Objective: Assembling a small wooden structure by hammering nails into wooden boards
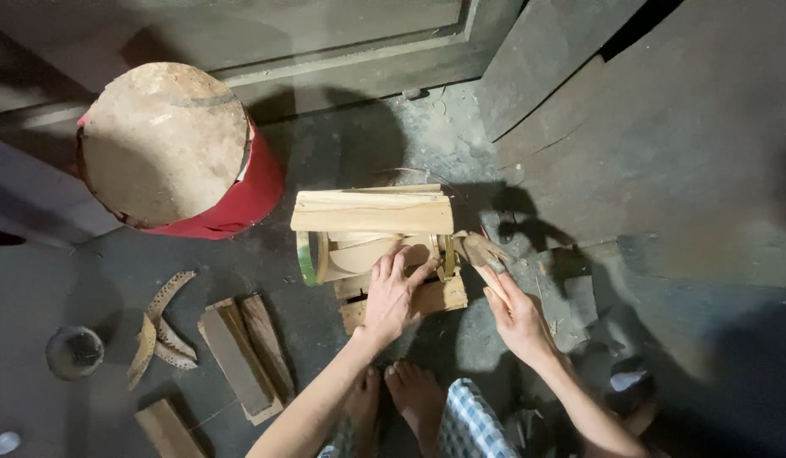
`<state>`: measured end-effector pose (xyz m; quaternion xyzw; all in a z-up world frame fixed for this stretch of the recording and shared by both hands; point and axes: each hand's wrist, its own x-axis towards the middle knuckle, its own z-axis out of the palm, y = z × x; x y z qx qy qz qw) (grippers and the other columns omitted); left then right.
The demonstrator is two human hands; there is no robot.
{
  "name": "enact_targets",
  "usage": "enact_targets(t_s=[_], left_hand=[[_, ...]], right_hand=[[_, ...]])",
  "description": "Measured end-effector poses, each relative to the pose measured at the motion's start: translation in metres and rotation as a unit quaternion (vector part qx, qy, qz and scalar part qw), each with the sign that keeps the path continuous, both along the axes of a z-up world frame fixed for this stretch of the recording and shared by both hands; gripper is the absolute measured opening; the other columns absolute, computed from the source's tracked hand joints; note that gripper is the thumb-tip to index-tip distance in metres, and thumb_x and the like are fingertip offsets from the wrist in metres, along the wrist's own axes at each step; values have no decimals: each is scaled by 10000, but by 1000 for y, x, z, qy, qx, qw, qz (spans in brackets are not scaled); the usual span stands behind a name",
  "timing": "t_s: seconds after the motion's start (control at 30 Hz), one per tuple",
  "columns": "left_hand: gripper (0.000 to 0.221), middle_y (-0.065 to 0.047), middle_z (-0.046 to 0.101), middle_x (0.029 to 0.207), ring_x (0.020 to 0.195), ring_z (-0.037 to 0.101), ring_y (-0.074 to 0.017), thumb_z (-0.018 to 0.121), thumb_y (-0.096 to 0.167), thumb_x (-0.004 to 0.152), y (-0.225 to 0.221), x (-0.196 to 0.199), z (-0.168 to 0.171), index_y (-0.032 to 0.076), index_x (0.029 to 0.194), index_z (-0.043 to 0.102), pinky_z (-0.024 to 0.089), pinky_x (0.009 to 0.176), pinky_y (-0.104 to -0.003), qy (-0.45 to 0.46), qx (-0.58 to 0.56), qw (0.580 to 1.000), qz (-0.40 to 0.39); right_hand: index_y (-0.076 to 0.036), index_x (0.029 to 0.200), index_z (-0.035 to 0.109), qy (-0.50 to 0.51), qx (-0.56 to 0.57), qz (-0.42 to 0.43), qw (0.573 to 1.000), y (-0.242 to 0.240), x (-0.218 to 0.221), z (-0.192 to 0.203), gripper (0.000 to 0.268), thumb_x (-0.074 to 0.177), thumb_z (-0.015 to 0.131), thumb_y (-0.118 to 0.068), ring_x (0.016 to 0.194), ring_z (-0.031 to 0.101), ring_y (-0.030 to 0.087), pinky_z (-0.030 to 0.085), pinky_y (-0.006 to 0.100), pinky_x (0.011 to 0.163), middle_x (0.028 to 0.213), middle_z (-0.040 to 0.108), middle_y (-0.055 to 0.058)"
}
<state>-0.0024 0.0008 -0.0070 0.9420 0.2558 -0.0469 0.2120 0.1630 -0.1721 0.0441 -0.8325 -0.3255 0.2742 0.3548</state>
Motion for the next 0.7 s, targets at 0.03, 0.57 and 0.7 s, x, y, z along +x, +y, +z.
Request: enact_targets(t_s=[0.03, 0.57, 0.7], left_hand=[[935, -129, 372, 1465, 1455, 288, -361, 900, 364, 620, 0, 0, 0, 380, 1455, 480, 325, 1117, -463, 1, 0, 1000, -1], [1119, -208, 380, 1443, 1358, 336, -413, 920, 226, 463, -3, -4, -15, 308, 1493, 489, 345, 1089, -536, -126, 27, 992, 10], [1021, -108, 372, 1465, 1395, 353, -335, 931, 415, 579, 1, 0, 14, 404, 1477, 445, 337, 1111, -451, 1, -3, 1000, 5]], right_hand=[[-101, 1330, 691, 1, 0, -1, 1000, -5, -2, -3, 384, 948, 661, -69, 1113, 703, 365, 577, 513, 878, 1216, 742, 176], [-185, 1454, 560, -222, -65, 0, 973, -132, 13, -144, 678, 809, 654, 4, 682, 633, 266, 473, 399, 695, 1215, 608, 108], [-237, 1327, 706, -217, -83, -20, 972, -69, 26, -78, 415, 917, 680, -172, 1038, 687, 344, 556, 463, 893, 1072, 686, 120]])
